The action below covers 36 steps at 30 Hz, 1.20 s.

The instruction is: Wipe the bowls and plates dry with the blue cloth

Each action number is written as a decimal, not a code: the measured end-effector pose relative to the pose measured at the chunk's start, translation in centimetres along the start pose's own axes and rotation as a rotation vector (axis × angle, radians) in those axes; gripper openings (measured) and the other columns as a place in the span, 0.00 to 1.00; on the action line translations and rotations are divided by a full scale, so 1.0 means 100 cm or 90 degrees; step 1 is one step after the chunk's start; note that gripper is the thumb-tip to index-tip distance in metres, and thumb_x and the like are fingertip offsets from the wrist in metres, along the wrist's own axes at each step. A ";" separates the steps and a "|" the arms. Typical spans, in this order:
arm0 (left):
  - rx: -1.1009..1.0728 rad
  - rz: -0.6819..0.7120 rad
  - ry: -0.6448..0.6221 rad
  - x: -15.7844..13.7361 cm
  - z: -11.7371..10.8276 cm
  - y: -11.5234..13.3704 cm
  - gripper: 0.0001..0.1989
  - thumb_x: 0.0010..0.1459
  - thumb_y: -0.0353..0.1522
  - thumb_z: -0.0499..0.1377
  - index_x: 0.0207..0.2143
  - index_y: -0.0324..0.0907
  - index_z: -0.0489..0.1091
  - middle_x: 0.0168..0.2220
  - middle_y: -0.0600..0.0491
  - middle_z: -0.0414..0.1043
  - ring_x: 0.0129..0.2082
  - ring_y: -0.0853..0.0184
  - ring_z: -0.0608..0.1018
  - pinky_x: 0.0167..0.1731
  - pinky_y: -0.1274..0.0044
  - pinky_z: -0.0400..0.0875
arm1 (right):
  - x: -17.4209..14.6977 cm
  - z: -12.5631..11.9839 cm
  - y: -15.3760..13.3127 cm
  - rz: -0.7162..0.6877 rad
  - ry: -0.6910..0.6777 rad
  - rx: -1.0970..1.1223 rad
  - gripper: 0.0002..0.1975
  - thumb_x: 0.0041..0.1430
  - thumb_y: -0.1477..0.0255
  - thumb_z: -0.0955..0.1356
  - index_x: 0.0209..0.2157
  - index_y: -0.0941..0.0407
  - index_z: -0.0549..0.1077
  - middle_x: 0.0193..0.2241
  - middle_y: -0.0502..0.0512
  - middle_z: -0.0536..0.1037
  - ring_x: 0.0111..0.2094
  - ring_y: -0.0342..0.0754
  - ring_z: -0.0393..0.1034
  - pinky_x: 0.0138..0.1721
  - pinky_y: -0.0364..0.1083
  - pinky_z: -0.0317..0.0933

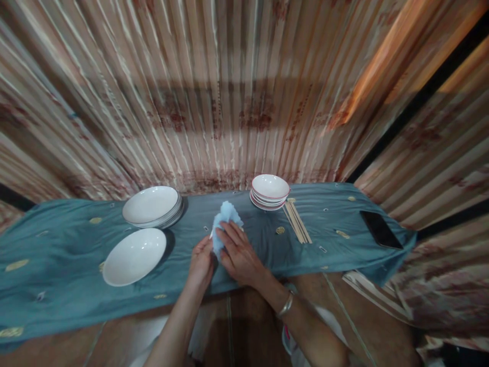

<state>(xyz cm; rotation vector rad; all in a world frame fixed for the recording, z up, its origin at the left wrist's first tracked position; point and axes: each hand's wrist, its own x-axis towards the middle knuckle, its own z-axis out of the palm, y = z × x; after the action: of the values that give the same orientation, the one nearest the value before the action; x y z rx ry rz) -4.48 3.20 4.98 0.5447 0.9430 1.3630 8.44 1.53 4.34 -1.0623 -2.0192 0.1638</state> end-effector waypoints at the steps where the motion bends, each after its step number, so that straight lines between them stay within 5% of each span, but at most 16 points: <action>1: -0.008 -0.001 -0.001 0.001 -0.002 -0.001 0.20 0.31 0.35 0.75 0.29 0.38 0.79 0.26 0.51 0.80 0.29 0.66 0.79 0.35 0.77 0.70 | -0.001 0.005 -0.002 -0.007 -0.012 -0.054 0.27 0.64 0.72 0.62 0.64 0.59 0.62 0.66 0.63 0.62 0.69 0.57 0.49 0.66 0.60 0.52; 8: -0.038 -0.016 -0.002 0.006 -0.012 -0.002 0.19 0.32 0.32 0.75 0.31 0.36 0.79 0.28 0.50 0.80 0.29 0.66 0.80 0.35 0.78 0.70 | 0.010 0.020 0.006 0.050 -0.017 -0.170 0.26 0.68 0.67 0.61 0.66 0.53 0.60 0.67 0.61 0.60 0.68 0.62 0.49 0.63 0.63 0.50; 18: -0.089 -0.017 0.023 0.004 -0.014 -0.002 0.11 0.38 0.31 0.73 0.27 0.36 0.80 0.29 0.47 0.82 0.32 0.62 0.82 0.41 0.74 0.74 | 0.020 0.027 0.038 0.229 0.066 0.181 0.27 0.71 0.61 0.54 0.65 0.57 0.61 0.63 0.62 0.65 0.66 0.50 0.56 0.68 0.54 0.49; 27: -0.057 -0.011 0.015 0.000 -0.016 -0.006 0.13 0.38 0.34 0.74 0.28 0.36 0.80 0.30 0.47 0.82 0.34 0.62 0.82 0.42 0.74 0.73 | 0.011 0.044 0.063 0.459 0.109 0.373 0.30 0.67 0.52 0.56 0.60 0.53 0.69 0.61 0.58 0.70 0.64 0.54 0.62 0.67 0.58 0.51; 36: -0.034 -0.026 -0.003 -0.003 -0.014 -0.002 0.17 0.35 0.36 0.75 0.29 0.37 0.80 0.28 0.49 0.81 0.32 0.65 0.80 0.39 0.76 0.72 | 0.011 0.019 0.021 0.124 0.058 0.099 0.26 0.71 0.66 0.55 0.66 0.59 0.59 0.67 0.62 0.59 0.69 0.51 0.49 0.70 0.56 0.45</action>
<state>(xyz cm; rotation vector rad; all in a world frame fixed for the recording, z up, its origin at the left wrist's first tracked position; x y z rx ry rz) -5.43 2.57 4.13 0.4855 0.9071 1.3455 8.05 4.11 2.86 -1.1447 -1.7895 0.3621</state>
